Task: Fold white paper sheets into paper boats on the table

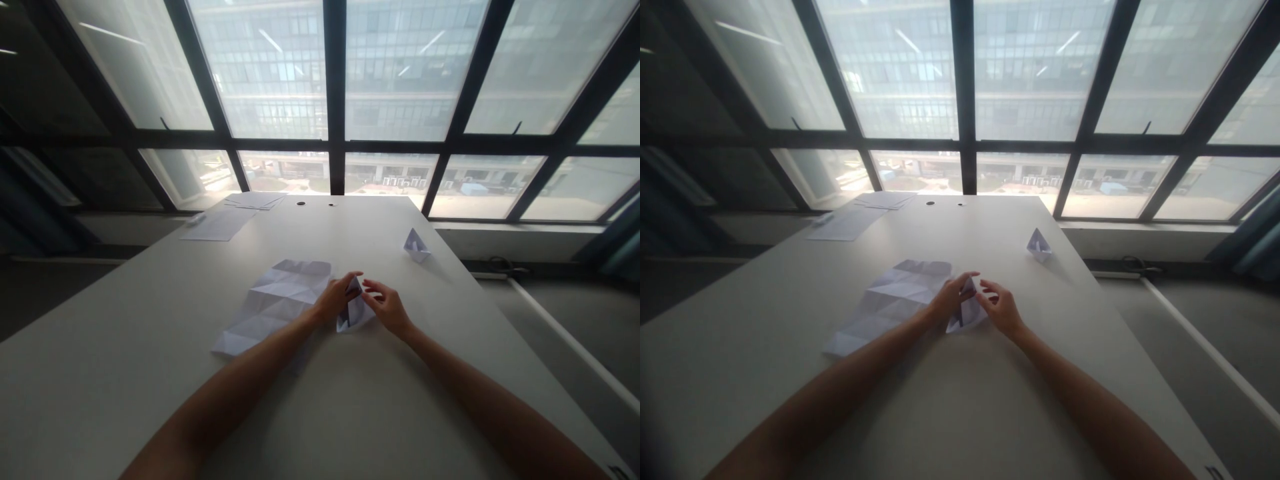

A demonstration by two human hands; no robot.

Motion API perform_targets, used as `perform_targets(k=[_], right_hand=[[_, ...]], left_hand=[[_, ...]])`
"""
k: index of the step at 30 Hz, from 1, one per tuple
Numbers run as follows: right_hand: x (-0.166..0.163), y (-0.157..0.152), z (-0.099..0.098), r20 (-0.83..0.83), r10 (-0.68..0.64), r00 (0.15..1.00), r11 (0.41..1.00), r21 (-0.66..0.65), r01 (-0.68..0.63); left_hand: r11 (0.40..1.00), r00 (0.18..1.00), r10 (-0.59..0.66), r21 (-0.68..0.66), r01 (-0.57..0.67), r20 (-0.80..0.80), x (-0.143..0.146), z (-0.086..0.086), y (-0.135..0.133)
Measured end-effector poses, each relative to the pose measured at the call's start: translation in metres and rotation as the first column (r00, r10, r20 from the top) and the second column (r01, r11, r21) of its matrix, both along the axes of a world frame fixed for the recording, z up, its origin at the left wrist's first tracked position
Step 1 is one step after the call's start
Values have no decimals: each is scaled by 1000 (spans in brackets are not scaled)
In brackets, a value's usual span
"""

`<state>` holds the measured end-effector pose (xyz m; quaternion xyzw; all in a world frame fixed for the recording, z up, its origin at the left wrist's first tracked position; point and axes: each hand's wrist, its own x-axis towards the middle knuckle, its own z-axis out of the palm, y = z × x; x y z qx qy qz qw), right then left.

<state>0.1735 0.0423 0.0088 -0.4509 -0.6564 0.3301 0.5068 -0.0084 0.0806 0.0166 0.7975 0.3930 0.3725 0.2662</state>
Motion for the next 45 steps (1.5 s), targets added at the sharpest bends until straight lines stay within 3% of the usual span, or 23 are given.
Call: perform_targets(k=[3,6,9,12,15,19,22,25,27,33,37,41,45], right_hand=[[-1,-5,-3,23,85,996,996,6,-85],[0,-7,-4,90,-6,996,1000,13,5],[2,-3,-7,100,-111,989,993,-21,114],[2,-3,-8,102,-115,988,993,-16,117],[0,-8,-7,149,-84,985,996,9,84],[-1,-11,-6,205,-115,972,993,43,109],[4,-5,-7,182,-160,970,987,60,151],[11,3,-10,135,-177,975,983,66,169],[14,6,-11,95,-191,977,980,76,184],[13,3,-5,35,-303,952,944,150,295],[16,2,-3,80,-376,923,913,204,354],[16,2,-5,140,-422,896,891,244,382],[16,2,-5,209,-481,851,856,323,404]], left_hand=[[1000,999,-27,14,28,-39,3,-4,-1],[999,998,-10,44,13,-65,3,-4,-1],[985,980,-37,156,69,-197,1,1,-3],[957,951,22,283,70,-308,0,8,-6],[950,947,87,313,16,-311,1,10,-8],[980,993,59,195,-37,-106,4,4,-5],[995,977,-28,-84,46,209,5,-1,2],[885,851,88,-433,173,519,2,-4,12],[817,786,194,-540,201,587,0,-7,19],[787,744,310,-599,149,592,4,-17,21],[765,779,181,-584,272,600,9,-11,6],[790,862,90,-563,242,498,13,-2,-6],[815,861,38,-514,267,507,15,1,-7]])
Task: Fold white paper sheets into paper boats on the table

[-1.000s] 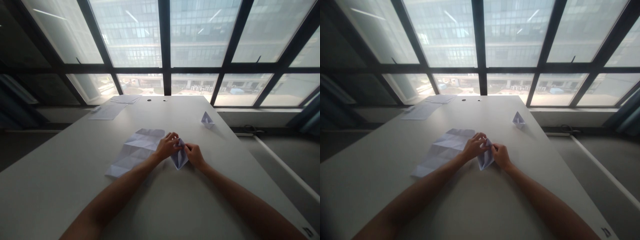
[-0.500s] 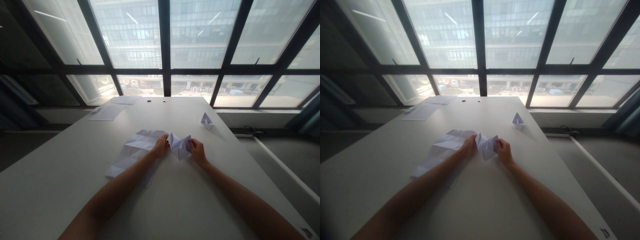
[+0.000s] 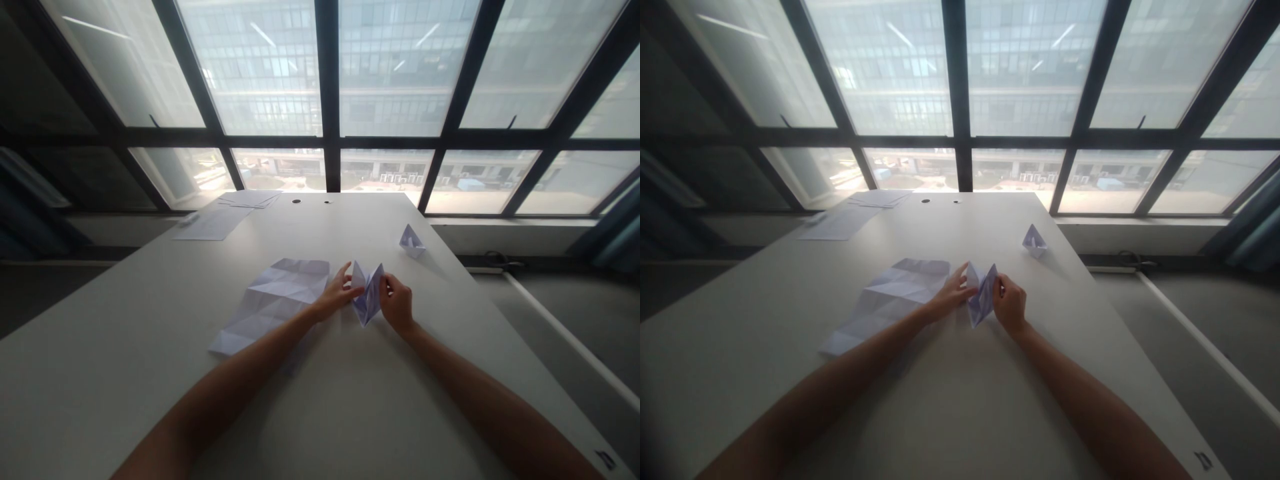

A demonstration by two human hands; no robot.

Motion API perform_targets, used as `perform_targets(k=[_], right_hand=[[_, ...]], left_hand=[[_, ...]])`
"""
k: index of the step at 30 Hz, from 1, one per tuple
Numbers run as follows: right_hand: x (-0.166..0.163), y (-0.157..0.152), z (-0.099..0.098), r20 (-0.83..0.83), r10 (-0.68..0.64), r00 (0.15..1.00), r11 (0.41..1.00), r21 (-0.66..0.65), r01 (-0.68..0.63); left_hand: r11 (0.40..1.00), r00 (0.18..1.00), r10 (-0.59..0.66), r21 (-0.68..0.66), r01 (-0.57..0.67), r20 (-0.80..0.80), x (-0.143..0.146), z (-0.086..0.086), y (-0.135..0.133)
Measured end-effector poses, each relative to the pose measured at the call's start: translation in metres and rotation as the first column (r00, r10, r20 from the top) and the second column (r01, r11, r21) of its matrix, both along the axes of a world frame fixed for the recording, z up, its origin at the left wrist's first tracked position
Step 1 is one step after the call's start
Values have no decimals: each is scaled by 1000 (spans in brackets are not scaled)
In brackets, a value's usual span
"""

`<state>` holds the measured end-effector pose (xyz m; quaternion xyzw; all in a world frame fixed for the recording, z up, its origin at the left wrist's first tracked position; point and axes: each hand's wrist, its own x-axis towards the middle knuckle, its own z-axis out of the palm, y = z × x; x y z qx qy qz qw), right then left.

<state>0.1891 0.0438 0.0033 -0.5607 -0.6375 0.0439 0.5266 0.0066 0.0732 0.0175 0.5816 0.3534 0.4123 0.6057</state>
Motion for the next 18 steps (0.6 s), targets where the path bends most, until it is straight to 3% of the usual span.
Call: perform_targets(k=[5,10,13,16,18], right_hand=[[3,1,3,53,-105,993,988,119,98],[3,-2,6,56,-16,998,978,211,4],[2,-4,8,47,44,998,973,225,-54],[4,-3,9,20,68,998,971,227,-70],[5,-2,9,-24,68,997,972,225,-61]], left_hand=[[996,1000,8,88,-8,5,2,-9,1],[951,966,244,217,-221,-82,6,-15,3],[899,909,350,352,-260,-224,5,-13,7],[868,887,393,418,-269,-244,3,-12,11],[885,912,370,365,-288,-176,3,-14,14]])
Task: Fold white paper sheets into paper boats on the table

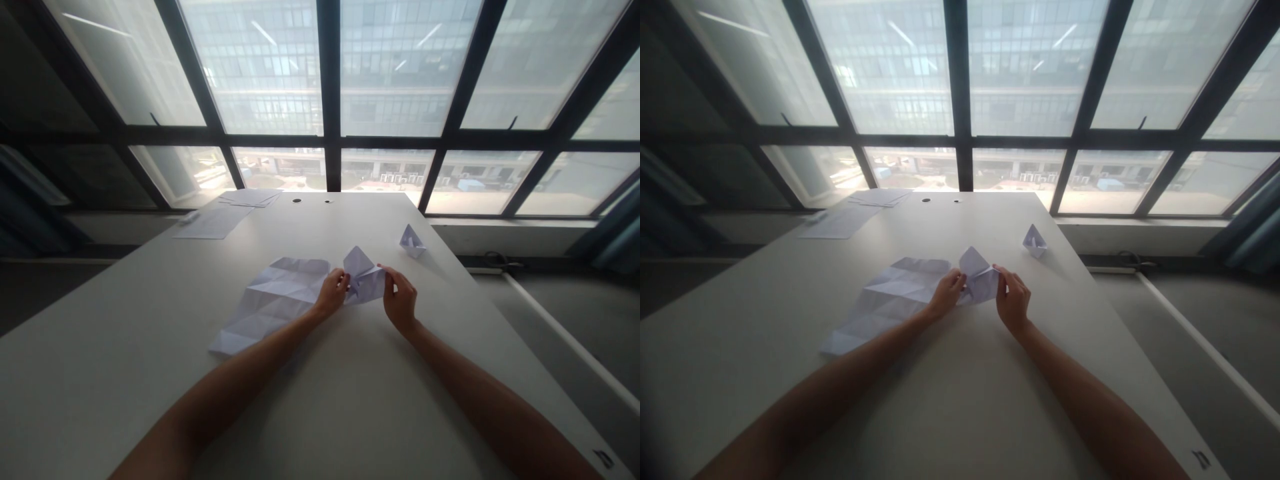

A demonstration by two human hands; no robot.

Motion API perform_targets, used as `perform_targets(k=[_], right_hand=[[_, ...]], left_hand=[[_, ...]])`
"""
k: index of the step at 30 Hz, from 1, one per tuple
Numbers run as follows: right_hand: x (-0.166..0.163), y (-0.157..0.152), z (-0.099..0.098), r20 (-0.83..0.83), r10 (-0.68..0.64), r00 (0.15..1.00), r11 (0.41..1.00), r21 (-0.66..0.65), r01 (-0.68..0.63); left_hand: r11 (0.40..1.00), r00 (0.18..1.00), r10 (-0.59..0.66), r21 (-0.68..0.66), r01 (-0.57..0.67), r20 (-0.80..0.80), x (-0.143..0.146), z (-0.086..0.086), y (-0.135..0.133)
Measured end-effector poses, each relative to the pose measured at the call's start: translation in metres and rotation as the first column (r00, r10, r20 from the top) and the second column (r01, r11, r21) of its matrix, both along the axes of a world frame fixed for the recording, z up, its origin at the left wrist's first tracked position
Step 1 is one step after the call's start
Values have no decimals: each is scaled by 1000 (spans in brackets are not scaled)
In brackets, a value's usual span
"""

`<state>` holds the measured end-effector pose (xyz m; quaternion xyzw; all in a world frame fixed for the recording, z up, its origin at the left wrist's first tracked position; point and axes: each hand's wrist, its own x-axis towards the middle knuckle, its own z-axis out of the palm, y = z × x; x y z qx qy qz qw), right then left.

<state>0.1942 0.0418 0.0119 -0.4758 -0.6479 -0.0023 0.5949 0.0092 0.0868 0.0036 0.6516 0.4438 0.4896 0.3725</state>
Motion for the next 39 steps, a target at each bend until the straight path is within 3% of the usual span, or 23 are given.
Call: perform_targets(k=[5,9,12,15,19,23,27,31,35,39], right_hand=[[4,6,-1,-161,31,986,998,-47,-39],[6,11,-2,-257,108,960,991,-42,-123],[8,12,-3,-245,94,965,993,-42,-107],[9,10,-2,-152,49,987,998,-37,-55],[9,6,-1,-47,10,999,1000,8,-9],[9,5,1,5,-47,999,999,18,47],[8,5,1,23,-88,996,996,-9,88],[9,11,-3,-73,-79,994,996,-57,75],[21,28,-15,-325,-152,933,987,-99,127],[32,42,-27,-462,-243,853,965,-202,166]], left_hand=[[958,936,-199,-144,249,292,-4,-7,6],[931,908,-267,-155,330,324,-8,-8,9],[977,960,-192,-47,206,205,-8,-4,7],[984,999,-34,177,32,9,-5,4,-2],[934,961,-55,327,146,-270,-2,17,-20],[917,891,-70,322,234,-449,0,22,-30],[919,854,-110,276,282,-508,1,16,-28],[945,916,-150,219,243,-372,2,10,-21],[993,996,-89,81,90,-11,1,8,-11],[978,931,-10,-189,85,365,0,3,-1]])
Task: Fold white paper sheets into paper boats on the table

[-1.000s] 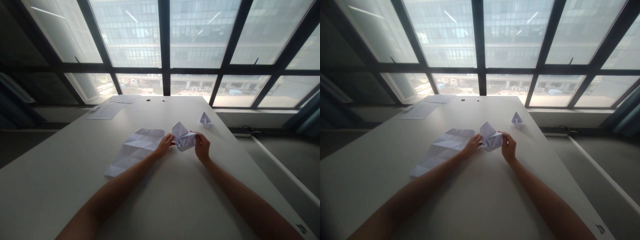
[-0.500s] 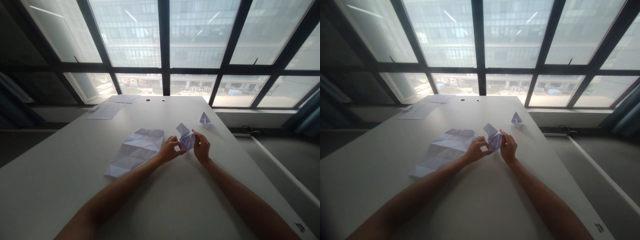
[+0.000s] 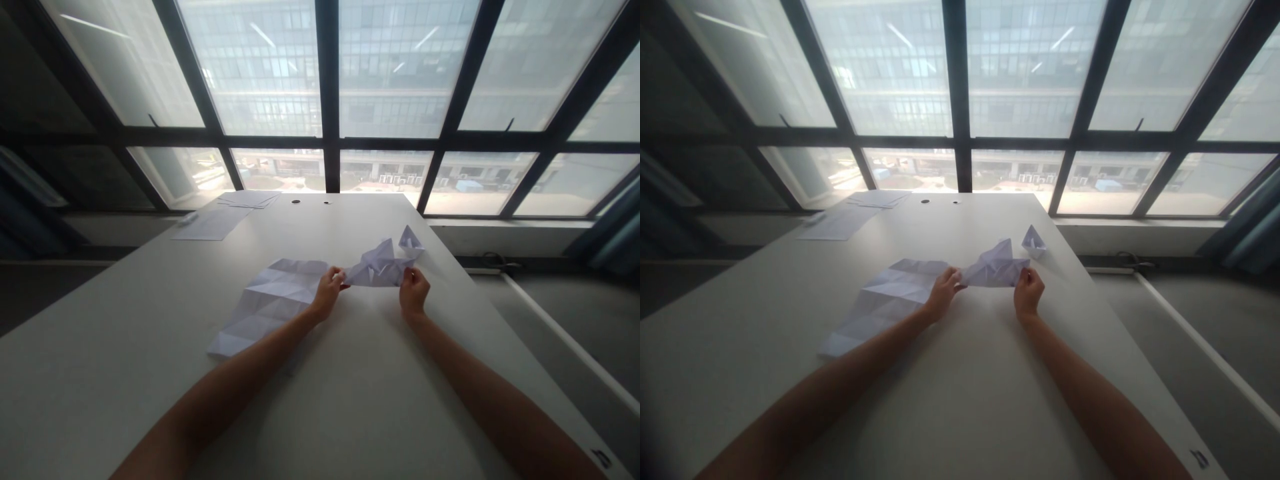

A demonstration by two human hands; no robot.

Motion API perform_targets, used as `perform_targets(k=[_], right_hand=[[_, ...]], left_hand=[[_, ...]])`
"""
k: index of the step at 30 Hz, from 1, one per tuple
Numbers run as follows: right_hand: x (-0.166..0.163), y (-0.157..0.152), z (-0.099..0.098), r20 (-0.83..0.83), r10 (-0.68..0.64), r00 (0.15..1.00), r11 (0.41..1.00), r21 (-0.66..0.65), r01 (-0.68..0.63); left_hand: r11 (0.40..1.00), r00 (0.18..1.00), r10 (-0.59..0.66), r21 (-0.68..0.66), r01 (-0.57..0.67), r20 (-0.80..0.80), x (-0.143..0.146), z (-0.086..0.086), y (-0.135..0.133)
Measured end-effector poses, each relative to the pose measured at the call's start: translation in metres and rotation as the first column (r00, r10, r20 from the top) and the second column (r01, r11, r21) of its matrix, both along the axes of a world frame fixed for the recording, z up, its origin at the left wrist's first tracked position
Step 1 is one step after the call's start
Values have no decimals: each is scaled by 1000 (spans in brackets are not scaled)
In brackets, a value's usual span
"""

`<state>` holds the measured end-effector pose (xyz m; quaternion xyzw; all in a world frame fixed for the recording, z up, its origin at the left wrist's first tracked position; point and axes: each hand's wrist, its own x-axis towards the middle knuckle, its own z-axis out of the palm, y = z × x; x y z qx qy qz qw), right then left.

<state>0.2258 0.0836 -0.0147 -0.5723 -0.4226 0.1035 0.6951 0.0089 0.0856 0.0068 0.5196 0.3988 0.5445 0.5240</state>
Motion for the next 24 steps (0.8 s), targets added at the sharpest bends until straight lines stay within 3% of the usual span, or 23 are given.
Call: perform_targets(k=[2,5,11,15,17,20,22,24], right_hand=[[1,1,-2,-42,21,999,1000,-14,-21],[-2,-2,0,-20,64,998,998,-16,-65],[-13,-15,8,85,196,977,980,-62,-191],[-21,-23,11,93,308,947,950,-77,-301],[-23,-24,11,95,348,933,936,-90,-340],[-24,-22,9,86,394,915,916,-117,-383],[-24,-22,11,99,318,943,947,-85,-311],[-24,-23,15,168,150,974,989,-9,-150]], left_hand=[[993,997,12,-119,-2,77,-1,-2,2],[980,995,-16,-196,35,101,-2,0,2],[921,960,-191,-301,247,204,-4,11,-6],[867,911,-359,-289,407,206,-4,15,-12],[876,918,-345,-282,390,198,-3,16,-13],[914,969,-207,-327,240,133,-2,13,-11],[920,986,-137,-358,161,92,-1,10,-10],[919,991,-105,-372,127,79,-1,7,-8]])
